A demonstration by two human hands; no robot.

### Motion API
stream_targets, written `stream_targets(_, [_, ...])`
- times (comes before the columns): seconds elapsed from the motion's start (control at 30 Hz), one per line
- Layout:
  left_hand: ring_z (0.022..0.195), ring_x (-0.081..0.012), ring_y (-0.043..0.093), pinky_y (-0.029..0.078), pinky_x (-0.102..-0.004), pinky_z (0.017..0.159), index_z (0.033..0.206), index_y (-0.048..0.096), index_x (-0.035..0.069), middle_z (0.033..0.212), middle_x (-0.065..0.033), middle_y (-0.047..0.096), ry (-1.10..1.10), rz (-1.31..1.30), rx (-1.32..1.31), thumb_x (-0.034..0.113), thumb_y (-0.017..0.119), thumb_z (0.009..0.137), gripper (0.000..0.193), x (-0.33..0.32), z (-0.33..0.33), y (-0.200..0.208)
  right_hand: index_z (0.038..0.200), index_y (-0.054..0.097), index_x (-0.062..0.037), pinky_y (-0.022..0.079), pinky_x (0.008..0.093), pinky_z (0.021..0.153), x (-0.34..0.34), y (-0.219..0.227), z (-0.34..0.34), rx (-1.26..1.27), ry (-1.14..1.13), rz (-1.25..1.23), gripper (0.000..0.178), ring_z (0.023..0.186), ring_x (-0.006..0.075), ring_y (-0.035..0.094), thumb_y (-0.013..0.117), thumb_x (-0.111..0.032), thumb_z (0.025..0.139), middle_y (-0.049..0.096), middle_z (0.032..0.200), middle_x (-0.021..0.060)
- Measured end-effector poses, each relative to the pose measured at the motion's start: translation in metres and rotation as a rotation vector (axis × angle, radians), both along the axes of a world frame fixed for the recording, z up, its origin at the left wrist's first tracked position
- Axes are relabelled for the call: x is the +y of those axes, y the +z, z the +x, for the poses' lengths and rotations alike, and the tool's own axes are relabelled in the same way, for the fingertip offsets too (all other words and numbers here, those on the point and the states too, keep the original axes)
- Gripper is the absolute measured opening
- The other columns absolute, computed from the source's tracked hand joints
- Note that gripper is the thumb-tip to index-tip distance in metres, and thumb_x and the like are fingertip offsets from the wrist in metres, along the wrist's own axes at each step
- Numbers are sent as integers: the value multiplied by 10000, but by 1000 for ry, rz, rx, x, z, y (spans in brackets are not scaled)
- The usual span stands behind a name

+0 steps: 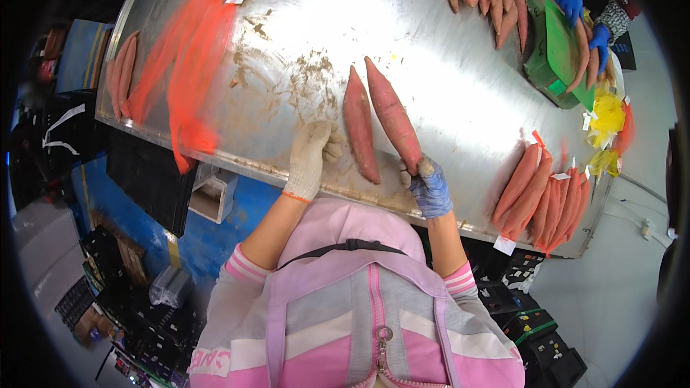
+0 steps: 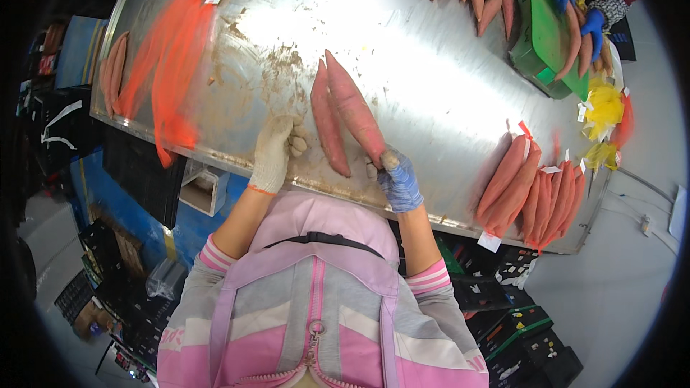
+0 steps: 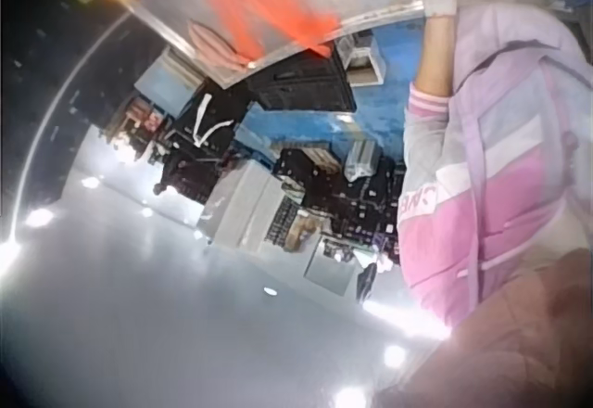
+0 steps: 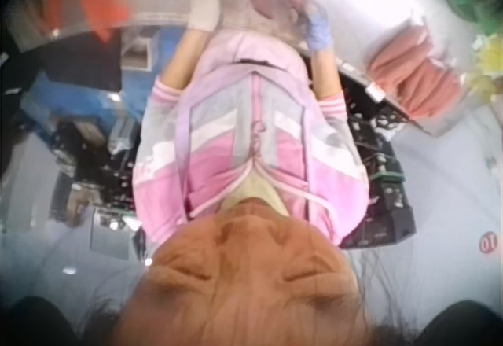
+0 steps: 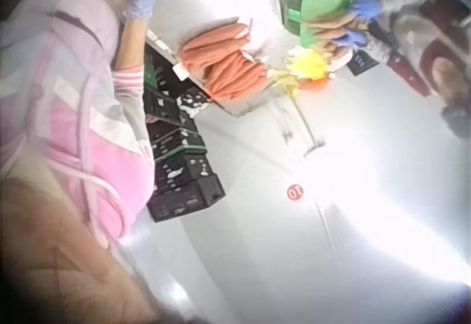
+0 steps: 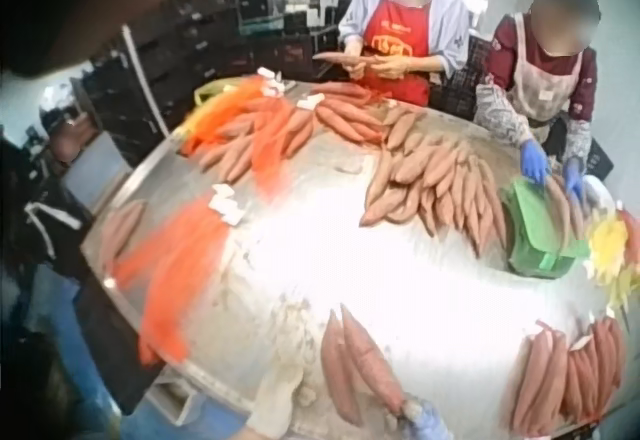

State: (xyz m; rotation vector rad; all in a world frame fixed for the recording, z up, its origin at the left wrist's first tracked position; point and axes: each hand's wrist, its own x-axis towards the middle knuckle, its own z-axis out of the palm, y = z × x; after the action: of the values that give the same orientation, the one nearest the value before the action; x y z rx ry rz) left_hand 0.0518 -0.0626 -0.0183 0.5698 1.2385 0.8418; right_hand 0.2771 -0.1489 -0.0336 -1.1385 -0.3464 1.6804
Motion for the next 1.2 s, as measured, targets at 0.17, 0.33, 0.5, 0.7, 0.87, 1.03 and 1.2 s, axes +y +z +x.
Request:
stream_targets(0.17, [601, -90, 516, 405, -216, 538, 987, 540, 8, 769, -46, 577, -53, -29, 22, 205, 495, 924, 212, 7, -1, -4, 987, 561, 1, 425, 249, 549, 30, -11, 16, 18, -113, -7, 524, 621, 133, 527, 671, -470, 786, 581, 807, 67])
stream_targets(0.33, [589, -81, 515, 408, -215, 526, 965, 554, 13, 763, -44, 589, -47, -48, 56, 193, 502, 922, 192, 13, 2, -11, 989, 557, -6, 413, 237, 537, 93, -21, 54, -60, -252, 72, 465, 606, 125, 517, 640, -434, 827, 583, 819, 64])
stream_targets(0.5, [585, -83, 519, 411, -214, 524, 957, 552, 9, 767, -48, 596, -73, -68, 41, 190, 502, 924, 191, 22, 3, -14, 1056, 543, -21, 423, 232, 520, 196, -11, 118, -67, -410, 228, 362, 619, 124, 532, 597, -333, 880, 601, 853, 82])
stream_targets(0.7, [596, -79, 524, 410, -212, 523, 956, 554, 5, 781, -51, 605, -111, -87, 88, 178, 501, 921, 185, 27, -1, -22, 1141, 534, -92, 457, 251, 562, 322, 3, 184, -241, -565, 202, 344, 705, 157, 559, 631, -263, 858, 598, 941, 79])
stream_targets(0.87, [605, -73, 518, 408, -214, 532, 939, 571, 11, 793, -51, 609, -140, -54, 91, 190, 514, 918, 189, 29, 0, -20, 1257, 497, -32, 463, 284, 798, 347, 6, 215, -615, -309, 384, 457, 1023, 203, 526, 609, -221, 857, 554, 1165, 93])
stream_targets(1.03, [627, -82, 524, 420, -217, 572, 941, 580, 24, 817, -47, 608, -159, -70, 95, 205, 506, 917, 197, 28, 2, -23, 1186, 536, 7, 464, 282, 808, 251, 20, 118, -1138, -10, 460, 514, 899, 185, 598, 637, -354, 835, 630, 992, 108])
stream_targets(1.2, [611, -78, 511, 420, -210, 552, 994, 563, 11, 837, -55, 604, -133, -105, 56, 189, 519, 912, 201, 27, 4, -23, 1260, 473, -48, 491, 331, 798, 124, 39, -23, -1093, 863, -93, 760, 861, 248, 638, 691, -495, 687, 637, 992, 163])
